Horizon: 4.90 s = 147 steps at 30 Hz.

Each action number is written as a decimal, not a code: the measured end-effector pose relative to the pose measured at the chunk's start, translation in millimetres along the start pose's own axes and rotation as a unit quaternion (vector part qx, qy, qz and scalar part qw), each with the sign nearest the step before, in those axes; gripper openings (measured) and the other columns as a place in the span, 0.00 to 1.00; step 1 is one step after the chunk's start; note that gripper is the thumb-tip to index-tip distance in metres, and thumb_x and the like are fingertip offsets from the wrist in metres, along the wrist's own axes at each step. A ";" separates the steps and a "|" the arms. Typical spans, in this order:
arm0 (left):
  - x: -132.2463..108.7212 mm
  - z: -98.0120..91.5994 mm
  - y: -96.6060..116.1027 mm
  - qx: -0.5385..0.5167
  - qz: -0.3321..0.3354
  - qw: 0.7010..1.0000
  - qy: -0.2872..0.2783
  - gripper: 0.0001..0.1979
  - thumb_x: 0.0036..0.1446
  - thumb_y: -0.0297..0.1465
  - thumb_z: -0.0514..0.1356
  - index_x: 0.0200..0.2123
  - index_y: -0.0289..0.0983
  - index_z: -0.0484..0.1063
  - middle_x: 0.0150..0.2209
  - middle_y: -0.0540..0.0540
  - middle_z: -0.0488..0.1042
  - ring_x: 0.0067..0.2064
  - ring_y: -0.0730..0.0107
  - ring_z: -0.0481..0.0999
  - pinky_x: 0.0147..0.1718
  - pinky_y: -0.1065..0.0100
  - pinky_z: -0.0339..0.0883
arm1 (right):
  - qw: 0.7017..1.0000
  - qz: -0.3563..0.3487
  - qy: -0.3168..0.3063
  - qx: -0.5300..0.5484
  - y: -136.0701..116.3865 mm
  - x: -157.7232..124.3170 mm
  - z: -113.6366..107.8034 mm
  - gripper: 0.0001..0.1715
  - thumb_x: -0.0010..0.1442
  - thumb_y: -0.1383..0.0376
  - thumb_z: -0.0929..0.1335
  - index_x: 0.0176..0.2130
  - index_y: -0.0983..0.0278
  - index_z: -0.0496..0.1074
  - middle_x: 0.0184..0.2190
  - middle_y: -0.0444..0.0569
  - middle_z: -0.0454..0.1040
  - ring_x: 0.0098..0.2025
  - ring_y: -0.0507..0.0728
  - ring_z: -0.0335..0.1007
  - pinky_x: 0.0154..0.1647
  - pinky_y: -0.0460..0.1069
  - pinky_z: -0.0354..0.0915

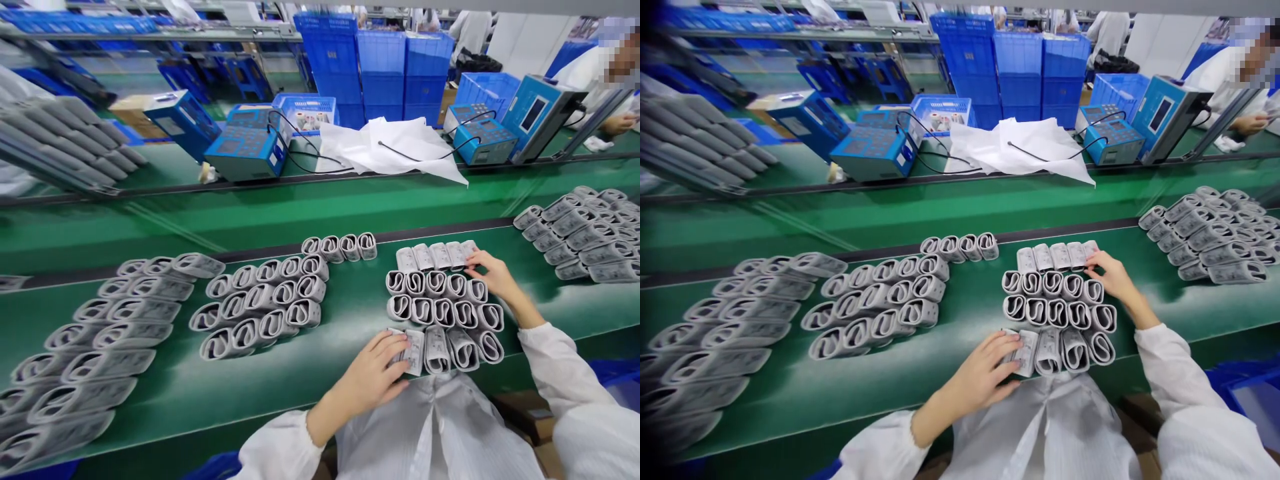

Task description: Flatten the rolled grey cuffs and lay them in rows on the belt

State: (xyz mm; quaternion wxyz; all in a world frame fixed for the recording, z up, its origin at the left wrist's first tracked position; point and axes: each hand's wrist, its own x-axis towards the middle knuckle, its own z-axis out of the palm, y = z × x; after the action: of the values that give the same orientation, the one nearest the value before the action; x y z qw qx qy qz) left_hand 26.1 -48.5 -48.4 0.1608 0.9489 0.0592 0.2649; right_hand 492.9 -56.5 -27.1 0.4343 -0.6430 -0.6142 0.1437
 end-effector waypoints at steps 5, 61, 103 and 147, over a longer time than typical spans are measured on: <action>33.3 -5.8 -10.3 0.013 -0.049 0.997 -0.051 0.24 0.70 0.39 0.69 0.64 0.37 0.74 0.69 0.27 0.74 0.68 0.38 0.74 0.65 0.34 0.75 | 0.999 0.046 -0.025 0.001 -21.2 -22.0 -24.5 0.20 0.72 0.46 0.74 0.51 0.56 0.85 0.51 0.55 0.86 0.50 0.66 0.85 0.53 0.63 0.83; 46.4 10.8 27.3 0.097 -0.024 0.989 -0.110 0.30 0.72 0.32 0.67 0.74 0.54 0.71 0.71 0.35 0.73 0.69 0.36 0.70 0.62 0.35 0.69 | 0.994 0.010 -0.027 -0.102 -68.8 -158.1 -4.1 0.22 0.73 0.48 0.74 0.60 0.52 0.81 0.74 0.60 0.71 0.80 0.76 0.64 0.78 0.78 0.67; 219.7 -101.8 -102.6 -0.342 -0.111 0.822 0.441 0.46 0.60 0.64 0.72 0.70 0.42 0.74 0.60 0.37 0.82 0.57 0.50 0.86 0.58 0.55 0.82 | 0.961 -0.039 0.156 0.225 -177.7 88.6 -51.6 0.51 0.59 0.43 0.81 0.75 0.39 0.67 0.64 0.57 0.75 0.61 0.74 0.79 0.58 0.68 0.83; 211.1 -96.5 -113.4 -0.265 -0.099 0.872 0.400 0.59 0.58 0.55 0.79 0.81 0.50 0.51 0.77 0.32 0.67 0.74 0.40 0.75 0.74 0.43 0.71 | 0.900 -0.038 0.190 0.389 -176.2 103.3 -11.4 0.49 0.45 0.64 0.88 0.64 0.45 0.81 0.50 0.44 0.77 0.48 0.56 0.78 0.45 0.48 0.80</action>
State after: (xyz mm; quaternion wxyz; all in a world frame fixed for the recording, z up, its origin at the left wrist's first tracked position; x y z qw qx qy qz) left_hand 152.6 126.3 93.5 0.3940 0.6732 0.1399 0.6099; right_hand 405.0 10.4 145.1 0.7638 -0.4141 -0.4387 0.2296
